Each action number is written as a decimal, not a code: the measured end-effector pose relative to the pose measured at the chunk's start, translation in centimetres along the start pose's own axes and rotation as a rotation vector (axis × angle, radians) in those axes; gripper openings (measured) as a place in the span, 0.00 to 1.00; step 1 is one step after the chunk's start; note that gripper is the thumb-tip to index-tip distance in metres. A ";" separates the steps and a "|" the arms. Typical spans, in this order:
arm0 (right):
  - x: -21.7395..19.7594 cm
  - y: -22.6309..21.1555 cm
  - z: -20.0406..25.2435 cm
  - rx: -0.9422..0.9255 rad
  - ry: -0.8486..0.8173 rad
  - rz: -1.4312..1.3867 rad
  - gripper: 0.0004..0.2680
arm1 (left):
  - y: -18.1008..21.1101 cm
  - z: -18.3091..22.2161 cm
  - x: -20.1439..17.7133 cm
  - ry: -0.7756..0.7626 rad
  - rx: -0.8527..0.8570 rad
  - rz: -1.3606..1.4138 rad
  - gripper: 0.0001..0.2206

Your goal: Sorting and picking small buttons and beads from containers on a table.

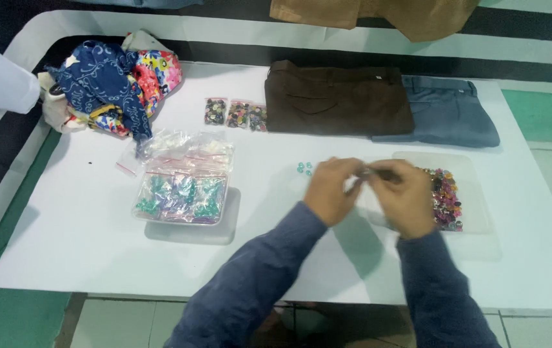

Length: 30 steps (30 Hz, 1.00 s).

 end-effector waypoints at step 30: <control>11.6 4.2 3.5 0.122 -0.149 0.114 0.04 | -9.9 3.7 -4.5 -0.171 -0.473 -0.455 0.09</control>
Point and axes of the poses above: each hand's wrist, its own z-axis away from the middle knuckle, its own x-axis out of the palm, y = z × x, the point moved 1 cm from there along -z, towards the middle knuckle, and after that the axes turned 13 degrees about y, right-handed, at the moved point
